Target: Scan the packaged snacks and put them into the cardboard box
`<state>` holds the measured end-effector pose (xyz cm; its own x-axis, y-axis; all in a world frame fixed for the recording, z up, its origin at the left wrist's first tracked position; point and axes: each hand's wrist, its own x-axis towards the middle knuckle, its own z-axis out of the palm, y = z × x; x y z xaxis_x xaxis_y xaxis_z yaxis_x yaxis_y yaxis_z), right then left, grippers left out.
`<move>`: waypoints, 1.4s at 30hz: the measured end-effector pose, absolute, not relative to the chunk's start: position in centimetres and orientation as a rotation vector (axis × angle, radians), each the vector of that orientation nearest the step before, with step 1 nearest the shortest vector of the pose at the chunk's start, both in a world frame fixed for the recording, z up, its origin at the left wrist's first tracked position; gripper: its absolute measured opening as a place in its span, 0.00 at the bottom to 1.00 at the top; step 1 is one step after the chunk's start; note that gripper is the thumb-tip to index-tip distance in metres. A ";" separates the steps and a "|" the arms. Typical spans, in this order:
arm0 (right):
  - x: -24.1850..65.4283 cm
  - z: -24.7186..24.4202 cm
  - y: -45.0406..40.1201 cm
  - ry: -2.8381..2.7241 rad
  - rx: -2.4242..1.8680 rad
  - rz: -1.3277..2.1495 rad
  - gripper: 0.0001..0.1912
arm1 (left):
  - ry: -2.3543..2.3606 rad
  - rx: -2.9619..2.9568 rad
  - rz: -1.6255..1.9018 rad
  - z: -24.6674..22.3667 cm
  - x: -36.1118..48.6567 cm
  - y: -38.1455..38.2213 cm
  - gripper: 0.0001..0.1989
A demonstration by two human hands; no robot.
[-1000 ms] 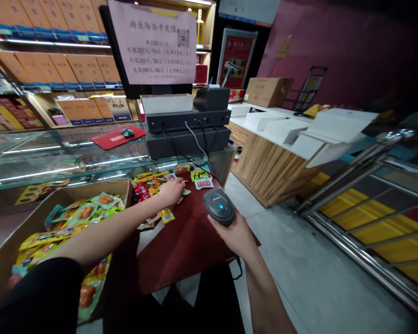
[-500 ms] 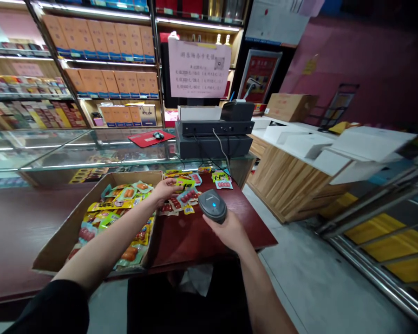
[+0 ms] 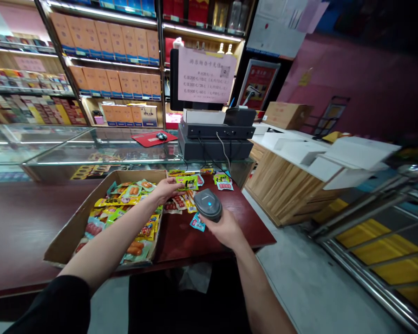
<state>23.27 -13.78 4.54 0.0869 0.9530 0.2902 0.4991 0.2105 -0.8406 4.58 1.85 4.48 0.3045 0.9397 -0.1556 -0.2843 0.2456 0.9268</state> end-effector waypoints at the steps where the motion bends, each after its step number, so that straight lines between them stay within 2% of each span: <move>1: 23.2 4.6 -13.9 -1.554 -1.426 0.610 0.19 | 0.863 0.945 0.995 4.6 4.6 1.8 0.16; 23: 23.3 5.1 -14.2 -1.547 -1.449 0.595 0.20 | 0.879 0.908 1.046 6.0 3.9 1.9 0.14; 29: 22.6 5.0 -13.4 -1.579 -1.407 0.672 0.20 | 0.940 0.905 1.208 8.5 -2.4 2.5 0.13; 36: 20.2 5.3 -11.7 -1.654 -1.316 0.736 0.21 | 1.110 0.909 1.384 10.1 -12.9 1.3 0.19; 42: 19.6 5.7 -11.5 -1.672 -1.294 0.782 0.20 | 1.167 0.978 1.327 9.4 -12.1 0.3 0.19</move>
